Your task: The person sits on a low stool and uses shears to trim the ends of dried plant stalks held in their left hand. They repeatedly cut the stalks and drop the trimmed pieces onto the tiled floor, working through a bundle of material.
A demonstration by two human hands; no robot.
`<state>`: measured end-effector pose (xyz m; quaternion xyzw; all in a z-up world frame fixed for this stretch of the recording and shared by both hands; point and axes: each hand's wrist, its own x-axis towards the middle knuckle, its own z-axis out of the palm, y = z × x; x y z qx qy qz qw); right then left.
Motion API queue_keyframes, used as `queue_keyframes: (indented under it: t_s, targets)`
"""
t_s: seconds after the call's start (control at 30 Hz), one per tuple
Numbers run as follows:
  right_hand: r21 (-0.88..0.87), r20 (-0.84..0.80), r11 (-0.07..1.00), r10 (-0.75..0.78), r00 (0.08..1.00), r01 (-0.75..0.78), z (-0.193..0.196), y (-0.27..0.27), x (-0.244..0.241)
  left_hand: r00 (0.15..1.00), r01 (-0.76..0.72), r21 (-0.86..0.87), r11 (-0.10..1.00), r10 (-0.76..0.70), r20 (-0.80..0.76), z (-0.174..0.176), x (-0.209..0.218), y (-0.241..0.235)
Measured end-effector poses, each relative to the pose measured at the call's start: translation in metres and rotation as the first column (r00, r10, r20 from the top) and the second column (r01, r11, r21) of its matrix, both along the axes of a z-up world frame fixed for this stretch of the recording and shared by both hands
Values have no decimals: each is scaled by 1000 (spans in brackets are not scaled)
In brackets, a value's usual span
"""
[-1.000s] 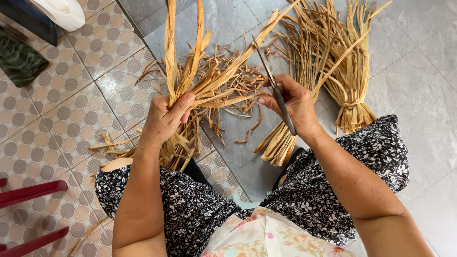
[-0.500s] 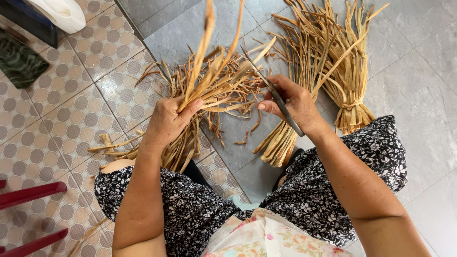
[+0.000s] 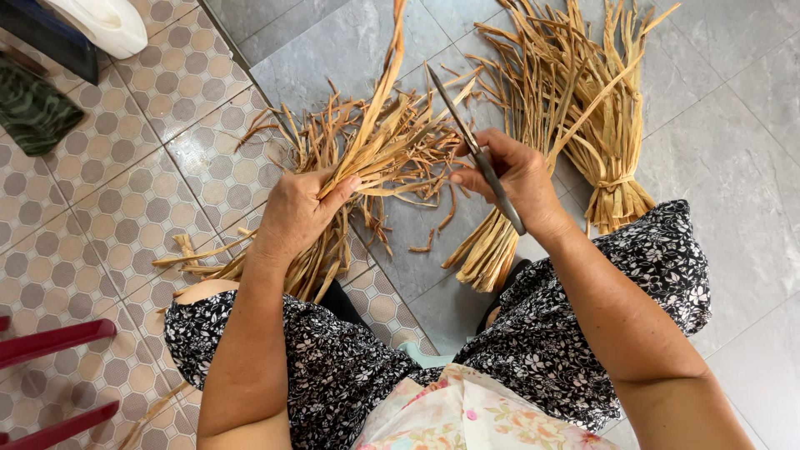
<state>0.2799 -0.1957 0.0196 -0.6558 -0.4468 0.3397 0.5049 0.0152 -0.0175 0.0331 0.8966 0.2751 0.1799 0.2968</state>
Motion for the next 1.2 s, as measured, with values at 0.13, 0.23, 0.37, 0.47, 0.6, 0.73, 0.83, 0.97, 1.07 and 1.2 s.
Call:
queue_keyframes:
  t_s: [0.13,0.23,0.37,0.47,0.6,0.73,0.83,0.97,1.07,1.2]
  targets:
    - [16,135,996,81,988,-84,1,-4,5,999,-24,47,999,27,-46,-1,-2,-2]
    - [44,181,995,77,980,-86,-1,-1,3,1000,-13,91,996,15,-22,-2,-1,-3]
    - [51,129,994,89,988,-96,-1,0,6,997,7,143,990,3,-71,-6,0,-3]
    - [-20,89,997,74,993,-72,1,1,7,990,4,124,992,14,-142,-9,1,-3]
    - [-102,147,995,23,989,-8,0,4,5,977,15,120,993,11,-213,-15,2,0]
    - [-69,-31,997,-25,999,23,-3,9,6,996,-37,47,998,41,-78,-24,-5,7]
    - [-37,-157,994,-108,982,104,-9,12,5,988,-156,-210,965,152,-38,-32,-6,17]
    - [94,-153,995,30,988,-15,-18,15,2,934,-170,-454,875,289,208,-30,-5,25]
    - [60,-211,992,119,970,-108,-25,21,-9,860,-219,-562,798,430,275,-20,-3,24]
    - [94,-283,987,154,947,-133,-33,28,-36,681,7,-704,710,512,524,-10,18,17]
